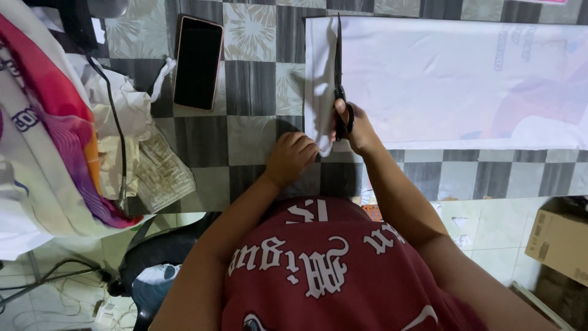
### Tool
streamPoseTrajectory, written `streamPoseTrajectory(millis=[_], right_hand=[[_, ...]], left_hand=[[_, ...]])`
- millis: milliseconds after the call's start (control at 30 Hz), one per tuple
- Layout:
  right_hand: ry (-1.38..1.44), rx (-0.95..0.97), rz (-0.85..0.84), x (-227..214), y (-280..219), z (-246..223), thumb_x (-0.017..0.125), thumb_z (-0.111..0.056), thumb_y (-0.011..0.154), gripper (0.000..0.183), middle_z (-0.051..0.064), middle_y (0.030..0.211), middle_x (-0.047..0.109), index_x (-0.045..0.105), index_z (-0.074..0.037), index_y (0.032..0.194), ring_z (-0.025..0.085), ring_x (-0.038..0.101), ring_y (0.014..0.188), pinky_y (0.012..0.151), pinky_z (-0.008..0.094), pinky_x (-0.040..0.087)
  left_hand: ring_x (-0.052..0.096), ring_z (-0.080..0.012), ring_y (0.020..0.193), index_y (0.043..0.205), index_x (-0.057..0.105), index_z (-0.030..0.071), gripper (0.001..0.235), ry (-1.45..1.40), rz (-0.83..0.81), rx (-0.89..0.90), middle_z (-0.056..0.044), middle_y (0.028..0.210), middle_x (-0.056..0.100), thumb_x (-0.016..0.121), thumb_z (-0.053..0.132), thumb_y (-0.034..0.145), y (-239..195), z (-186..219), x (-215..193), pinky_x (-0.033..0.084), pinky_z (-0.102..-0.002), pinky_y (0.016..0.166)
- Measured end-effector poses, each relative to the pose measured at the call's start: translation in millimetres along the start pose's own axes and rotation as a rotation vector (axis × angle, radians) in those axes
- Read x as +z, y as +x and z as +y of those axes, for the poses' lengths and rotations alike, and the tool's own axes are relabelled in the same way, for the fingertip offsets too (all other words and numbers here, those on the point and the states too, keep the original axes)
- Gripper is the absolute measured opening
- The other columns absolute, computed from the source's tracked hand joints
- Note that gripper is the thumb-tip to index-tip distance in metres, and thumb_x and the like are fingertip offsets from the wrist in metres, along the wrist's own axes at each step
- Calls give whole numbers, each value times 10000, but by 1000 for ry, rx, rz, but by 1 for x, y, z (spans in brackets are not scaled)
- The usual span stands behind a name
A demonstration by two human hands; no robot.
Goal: Cutting printed fabric along lines with scissors and folding the finished pieces on a checkered table.
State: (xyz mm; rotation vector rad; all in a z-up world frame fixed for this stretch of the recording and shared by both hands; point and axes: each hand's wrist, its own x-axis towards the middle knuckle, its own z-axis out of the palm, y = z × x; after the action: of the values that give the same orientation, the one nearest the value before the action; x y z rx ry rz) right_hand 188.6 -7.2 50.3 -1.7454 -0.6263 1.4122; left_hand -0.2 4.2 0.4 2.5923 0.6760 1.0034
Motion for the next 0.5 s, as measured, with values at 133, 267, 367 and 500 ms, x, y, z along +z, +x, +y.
streamPoseTrajectory(millis=[133, 267, 367, 500], right_hand=[[-21, -15, 4, 4, -2, -8, 555, -652, 881, 641, 159, 577, 572, 544, -15, 813, 264, 642, 510, 463, 301, 508], [-52, -40, 14, 3, -2, -11, 606, -620, 879, 620, 171, 593, 571, 543, -7, 816, 271, 642, 526, 473, 320, 525], [-80, -65, 27, 3, 1, -7, 623, -569, 897, 572, 158, 554, 557, 540, -12, 798, 256, 627, 488, 457, 287, 505], [-69, -65, 19, 2, 2, -6, 644, -598, 873, 590, 157, 538, 554, 530, -25, 792, 251, 621, 475, 447, 286, 494]], left_hand=[[591, -210, 888, 864, 580, 157, 132, 12, 8, 10, 12, 799, 530, 530, 246, 948, 0, 0, 1, 475, -374, 768], [594, -212, 894, 850, 580, 154, 150, 19, 15, 6, 7, 797, 537, 523, 250, 950, 1, 1, 0, 476, -374, 771], [594, -216, 898, 848, 578, 152, 166, 27, 7, 14, 4, 799, 536, 513, 259, 957, -1, 0, 2, 476, -374, 771], [598, -229, 901, 839, 568, 141, 190, 27, -14, 11, -5, 799, 539, 485, 253, 968, 2, 2, -2, 483, -381, 774]])
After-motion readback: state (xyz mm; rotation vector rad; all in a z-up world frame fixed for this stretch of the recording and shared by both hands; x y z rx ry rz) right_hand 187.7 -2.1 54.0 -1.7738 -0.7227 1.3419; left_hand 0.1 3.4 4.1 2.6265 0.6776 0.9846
